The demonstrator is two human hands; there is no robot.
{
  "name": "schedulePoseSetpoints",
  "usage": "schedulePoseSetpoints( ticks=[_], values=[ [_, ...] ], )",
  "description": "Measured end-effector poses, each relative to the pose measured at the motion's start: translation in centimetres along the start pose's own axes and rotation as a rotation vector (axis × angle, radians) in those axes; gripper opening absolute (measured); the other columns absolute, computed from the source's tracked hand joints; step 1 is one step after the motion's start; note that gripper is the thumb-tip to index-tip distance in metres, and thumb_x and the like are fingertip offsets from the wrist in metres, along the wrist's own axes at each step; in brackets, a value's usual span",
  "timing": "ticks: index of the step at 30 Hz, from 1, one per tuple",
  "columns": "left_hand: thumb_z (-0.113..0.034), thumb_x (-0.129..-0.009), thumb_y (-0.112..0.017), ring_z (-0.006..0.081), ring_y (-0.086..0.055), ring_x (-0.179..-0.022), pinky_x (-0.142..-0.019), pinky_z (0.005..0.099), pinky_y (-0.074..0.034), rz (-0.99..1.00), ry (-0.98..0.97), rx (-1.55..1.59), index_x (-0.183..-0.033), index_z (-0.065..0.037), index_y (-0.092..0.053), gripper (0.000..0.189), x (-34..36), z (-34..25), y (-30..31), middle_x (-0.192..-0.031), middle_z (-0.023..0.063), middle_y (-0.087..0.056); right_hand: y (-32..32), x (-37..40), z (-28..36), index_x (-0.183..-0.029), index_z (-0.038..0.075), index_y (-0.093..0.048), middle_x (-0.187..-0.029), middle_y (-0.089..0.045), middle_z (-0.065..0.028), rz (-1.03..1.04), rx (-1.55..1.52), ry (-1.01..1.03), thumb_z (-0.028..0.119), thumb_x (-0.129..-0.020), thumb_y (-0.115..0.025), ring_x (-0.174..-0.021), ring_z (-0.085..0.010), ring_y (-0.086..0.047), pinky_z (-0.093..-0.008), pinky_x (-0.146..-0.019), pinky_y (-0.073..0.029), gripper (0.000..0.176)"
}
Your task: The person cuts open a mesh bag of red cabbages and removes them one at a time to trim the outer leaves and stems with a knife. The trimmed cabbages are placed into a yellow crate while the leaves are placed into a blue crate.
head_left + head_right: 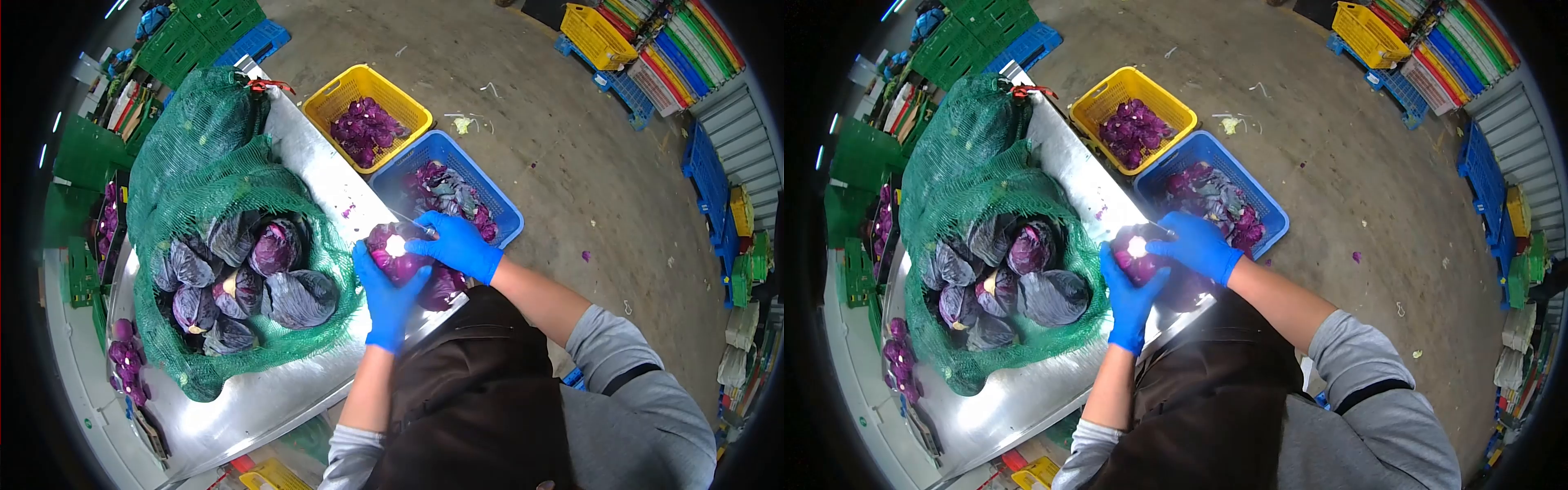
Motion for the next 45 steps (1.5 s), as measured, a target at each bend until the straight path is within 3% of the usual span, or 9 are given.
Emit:
schedulePoseSetpoints(
  ticks=[5, 10, 25, 28, 30, 34, 36, 39, 45],
  values=[
    [-0.041, -0.057, -0.088, 0.0365, -0.035, -0.129, -0.108, 0.0412, -0.031, 0.093, 0.028, -0.033, -0.144, 0.005, -0.016, 0.122, -2.8, 0.2, -0.7, -0.139, 0.0251, -0.030, 0.6, 1.6, 1.2, -0.130, 0.007, -0.047, -0.096, -0.063, -0.0182, -0.154, 0.330, 0.158, 0.056, -0.085, -0.055, -0.081, -0.0343, -0.064, -0.0422, -0.072, -0.051, 0.067],
    [-0.021, -0.058, -0.088, 0.0231, -0.051, -0.113, -0.093, 0.0349, -0.046, 0.154, -0.004, 0.116, -0.126, -0.001, -0.040, 0.085, -4.0, -1.1, -1.6, -0.127, 0.0161, -0.045, -0.8, 1.8, 3.1, -0.147, 0.017, -0.024, -0.079, -0.065, -0.0120, -0.080, 0.638, 0.213, 0.043, -0.094, -0.045, -0.061, -0.0284, -0.065, -0.0404, -0.051, -0.050, 0.063],
    [-0.033, -0.054, -0.089, 0.0379, -0.036, -0.126, -0.106, 0.0425, -0.032, -0.017, -0.030, -0.141, -0.140, 0.001, -0.025, 0.113, -0.3, -0.8, -0.7, -0.136, 0.0240, -0.032, 1.5, -4.6, 0.8, -0.087, 0.007, -0.069, -0.084, -0.066, -0.0191, 0.143, 0.280, 0.108, 0.052, -0.087, -0.050, -0.081, -0.0382, -0.064, -0.0452, -0.073, -0.050, 0.049],
    [-0.033, -0.054, -0.089, 0.0357, -0.035, -0.126, -0.107, 0.0410, -0.031, -0.012, 0.033, 0.048, -0.139, 0.001, -0.026, 0.112, 0.8, -0.3, 0.3, -0.136, 0.0221, -0.032, 0.6, -3.9, 0.9, -0.082, 0.005, -0.069, -0.082, -0.066, -0.0195, -0.111, 0.291, 0.278, 0.049, -0.083, -0.058, -0.081, -0.0383, -0.064, -0.0451, -0.071, -0.050, 0.045],
    [-0.021, -0.055, -0.091, 0.0273, -0.040, -0.123, -0.107, 0.0366, -0.032, -0.061, -0.106, -0.008, -0.139, 0.003, -0.026, 0.109, 2.1, 0.3, 0.9, -0.133, 0.0158, -0.037, 2.1, -5.6, -3.2, -0.087, 0.006, -0.069, -0.082, -0.066, -0.0188, -0.309, 0.135, 0.051, 0.045, -0.078, -0.063, -0.080, -0.0387, -0.063, -0.0448, -0.072, -0.051, 0.040],
    [-0.018, -0.056, -0.090, 0.0271, -0.037, -0.125, -0.108, 0.0368, -0.031, -0.093, -0.003, 0.204, -0.140, 0.003, -0.023, 0.110, 2.6, 1.6, 1.2, -0.135, 0.0158, -0.035, 0.3, -3.8, -4.0, -0.124, -0.007, -0.051, -0.099, -0.064, -0.0275, -0.185, 0.000, -0.120, 0.053, -0.076, -0.063, -0.088, -0.0379, -0.065, -0.0435, -0.076, -0.051, 0.079],
    [-0.012, -0.057, -0.089, 0.0238, -0.041, -0.122, -0.106, 0.0351, -0.034, -0.111, 0.079, 0.314, -0.140, 0.003, -0.023, 0.108, 2.8, 2.4, 1.3, -0.135, 0.0142, -0.037, -0.9, -1.3, 0.0, -0.139, -0.017, -0.017, -0.105, -0.061, -0.0306, -0.016, 0.177, -0.132, 0.059, -0.072, -0.065, -0.092, -0.0368, -0.064, -0.0422, -0.079, -0.051, 0.113],
    [-0.008, -0.059, -0.087, 0.0227, -0.043, -0.121, -0.104, 0.0343, -0.036, -0.101, 0.024, 0.255, -0.140, 0.002, -0.025, 0.103, 2.3, 1.8, 1.3, -0.134, 0.0138, -0.040, -2.9, -0.3, 2.1, -0.128, 0.002, -0.053, -0.100, -0.065, -0.0254, 0.109, 0.150, 0.029, 0.046, -0.075, -0.068, -0.093, -0.0372, -0.065, -0.0415, -0.083, -0.051, 0.071],
    [-0.007, -0.062, -0.086, 0.0237, -0.045, -0.121, -0.104, 0.0368, -0.038, -0.070, 0.252, 0.693, -0.140, 0.001, -0.026, 0.099, 1.0, 5.5, 2.8, -0.135, 0.0150, -0.040, 0.4, -1.8, -5.8, -0.105, 0.007, -0.066, -0.095, -0.068, -0.0154, 0.004, 0.061, 0.068, 0.025, -0.075, -0.066, -0.085, -0.0313, -0.066, -0.0385, -0.076, -0.053, 0.035]
  ],
)
Point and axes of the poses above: each hand's wrist, its own x-axis away from the middle knuckle, its own y-axis out of the back of the hand, z = x × y, the point moved 9 cm from there along -x, towards the middle knuckle
